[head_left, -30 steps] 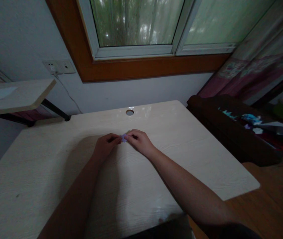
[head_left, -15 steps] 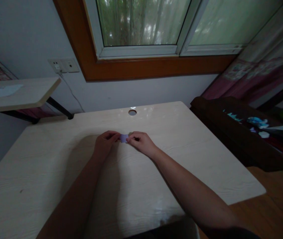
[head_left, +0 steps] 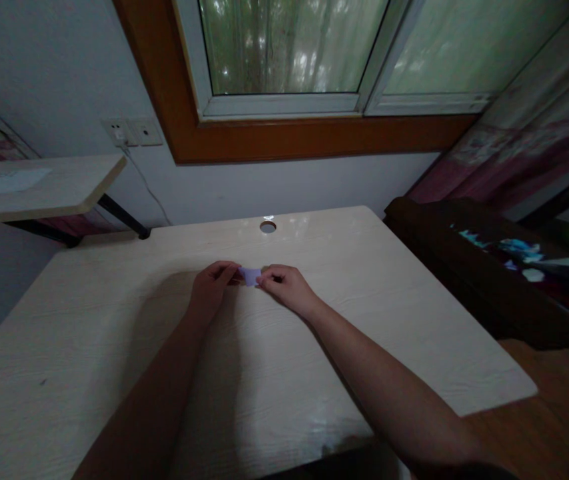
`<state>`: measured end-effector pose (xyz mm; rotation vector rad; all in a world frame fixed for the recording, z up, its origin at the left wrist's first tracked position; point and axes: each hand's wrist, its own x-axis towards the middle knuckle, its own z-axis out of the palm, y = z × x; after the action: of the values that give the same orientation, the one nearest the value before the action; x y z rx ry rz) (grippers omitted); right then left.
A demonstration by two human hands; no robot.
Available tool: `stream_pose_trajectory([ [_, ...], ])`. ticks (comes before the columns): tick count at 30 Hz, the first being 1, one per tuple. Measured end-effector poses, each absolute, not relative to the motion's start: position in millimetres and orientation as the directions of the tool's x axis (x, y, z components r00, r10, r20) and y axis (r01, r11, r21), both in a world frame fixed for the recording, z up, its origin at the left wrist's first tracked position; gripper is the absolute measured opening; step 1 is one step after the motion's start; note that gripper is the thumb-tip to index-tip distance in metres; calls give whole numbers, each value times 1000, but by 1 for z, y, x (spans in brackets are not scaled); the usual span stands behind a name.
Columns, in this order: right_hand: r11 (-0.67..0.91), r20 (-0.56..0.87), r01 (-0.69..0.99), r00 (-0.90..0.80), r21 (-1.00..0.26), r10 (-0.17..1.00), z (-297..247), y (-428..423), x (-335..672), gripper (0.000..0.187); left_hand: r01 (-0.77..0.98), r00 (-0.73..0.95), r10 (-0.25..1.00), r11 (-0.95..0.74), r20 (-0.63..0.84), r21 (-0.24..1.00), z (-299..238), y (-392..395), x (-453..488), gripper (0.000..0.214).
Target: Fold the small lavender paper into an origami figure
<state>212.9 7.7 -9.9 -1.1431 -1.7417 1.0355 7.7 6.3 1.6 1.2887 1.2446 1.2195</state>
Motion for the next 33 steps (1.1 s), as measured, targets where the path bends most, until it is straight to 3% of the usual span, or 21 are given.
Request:
stream_pose_trajectory([
  [7,197,142,206,-253,-959,957,-5,6,212,27,-58,75,995,-58,62,997,-1,9,11,42],
  [13,275,210,209,-287,-939,935,-4,5,214,27,-82,142,983,-109,120,991,-10,10,20,56],
  [22,381,246,249,-441,-890,863,-2,0,211,25,-73,112,986,-113,121,991,0,3,20,49],
  [28,278,217,204,-277,-939,936,-6,-2,211,21,-102,109,987,-110,121,989,4,1,19,47],
  [33,417,355,212,-275,-884,893,-6,-3,207,13,-129,180,974,-113,135,985,4,0,19,48],
])
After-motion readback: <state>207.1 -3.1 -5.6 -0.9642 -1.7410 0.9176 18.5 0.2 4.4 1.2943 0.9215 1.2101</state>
